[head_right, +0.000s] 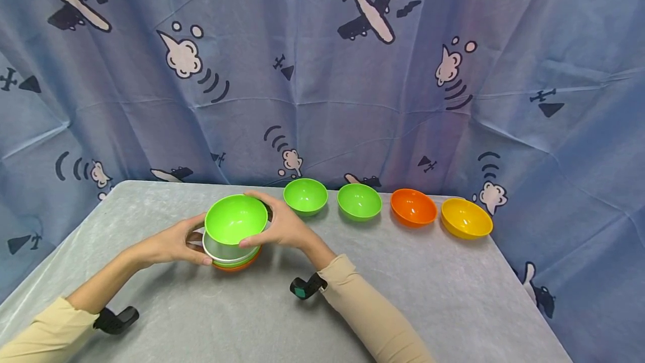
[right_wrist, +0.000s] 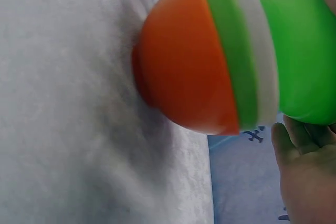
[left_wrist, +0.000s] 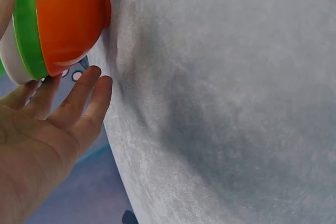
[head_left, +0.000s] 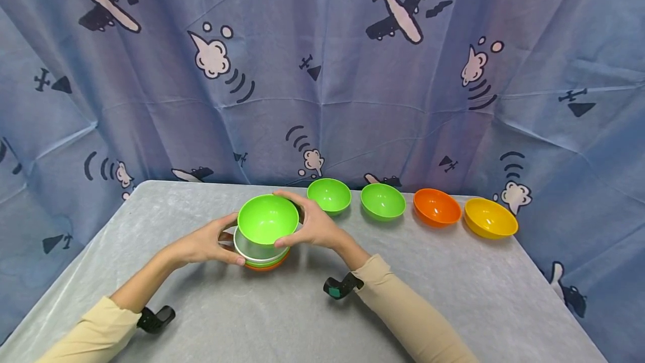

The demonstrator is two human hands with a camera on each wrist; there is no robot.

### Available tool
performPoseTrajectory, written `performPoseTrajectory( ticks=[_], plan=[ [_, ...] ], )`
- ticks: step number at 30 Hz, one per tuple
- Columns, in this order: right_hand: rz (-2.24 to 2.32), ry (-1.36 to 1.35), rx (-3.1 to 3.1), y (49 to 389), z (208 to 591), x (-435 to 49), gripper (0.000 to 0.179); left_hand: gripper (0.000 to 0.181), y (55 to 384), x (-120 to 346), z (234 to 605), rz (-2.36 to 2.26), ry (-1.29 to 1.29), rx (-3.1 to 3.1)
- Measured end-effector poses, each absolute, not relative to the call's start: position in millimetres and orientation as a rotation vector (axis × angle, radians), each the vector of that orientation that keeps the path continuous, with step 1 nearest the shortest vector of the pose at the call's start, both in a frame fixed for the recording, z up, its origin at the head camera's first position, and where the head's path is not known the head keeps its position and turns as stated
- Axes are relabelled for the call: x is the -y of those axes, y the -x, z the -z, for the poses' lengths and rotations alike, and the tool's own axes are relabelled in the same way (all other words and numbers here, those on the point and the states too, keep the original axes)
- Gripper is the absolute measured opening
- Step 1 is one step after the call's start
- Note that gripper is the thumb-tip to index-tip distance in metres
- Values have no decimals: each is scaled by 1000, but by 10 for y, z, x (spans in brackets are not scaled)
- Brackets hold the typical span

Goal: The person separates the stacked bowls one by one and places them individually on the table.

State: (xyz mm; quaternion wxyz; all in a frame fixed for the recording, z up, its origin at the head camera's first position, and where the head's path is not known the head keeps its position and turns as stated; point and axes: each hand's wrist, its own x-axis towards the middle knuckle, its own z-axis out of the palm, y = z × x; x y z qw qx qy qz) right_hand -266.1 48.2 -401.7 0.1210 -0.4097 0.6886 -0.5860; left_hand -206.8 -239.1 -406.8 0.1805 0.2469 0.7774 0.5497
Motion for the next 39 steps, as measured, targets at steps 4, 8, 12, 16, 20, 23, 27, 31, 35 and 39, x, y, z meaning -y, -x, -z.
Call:
performPoseTrajectory(
  ticks=[4, 8, 12, 16, 20, 23, 27, 31, 35, 39],
  plan=[
    [1757, 1207, -1981, 2683, 3945, -541, 98, 103, 2081, 2383, 4094, -1546, -707, -2209],
    [1781, 1222, -1986, 2706, 3879, -604, 97, 101, 2077, 2387, 4103, -1562, -676, -2177],
    [1778, 1219, -2033, 2728, 3833, -682, 97, 97, 2076, 2389, 4105, -1573, -682, -2152],
    [1757, 1210, -2080, 2739, 3806, -768, 99, 94, 2076, 2387, 4105, -1561, -691, -2162],
    [1780, 1203, -2062, 2751, 3806, -861, 98, 92, 2073, 2388, 4099, -1540, -684, -2183],
    [1800, 1195, -2030, 2761, 3815, -943, 96, 91, 2073, 2389, 4097, -1530, -684, -2191],
    [1786, 1171, -2054, 2764, 3813, -1059, 98, 91, 2069, 2391, 4092, -1523, -694, -2197],
    [1782, 1148, -2086, 2772, 3817, -1170, 98, 91, 2070, 2388, 4101, -1534, -690, -2194],
    [1795, 1144, -2103, 2793, 3833, -1285, 98, 91, 2076, 2379, 4108, -1538, -674, -2193],
    [1778, 1134, -2142, 2808, 3862, -1406, 99, 91, 2073, 2377, 4102, -1541, -667, -2187]
  ],
)
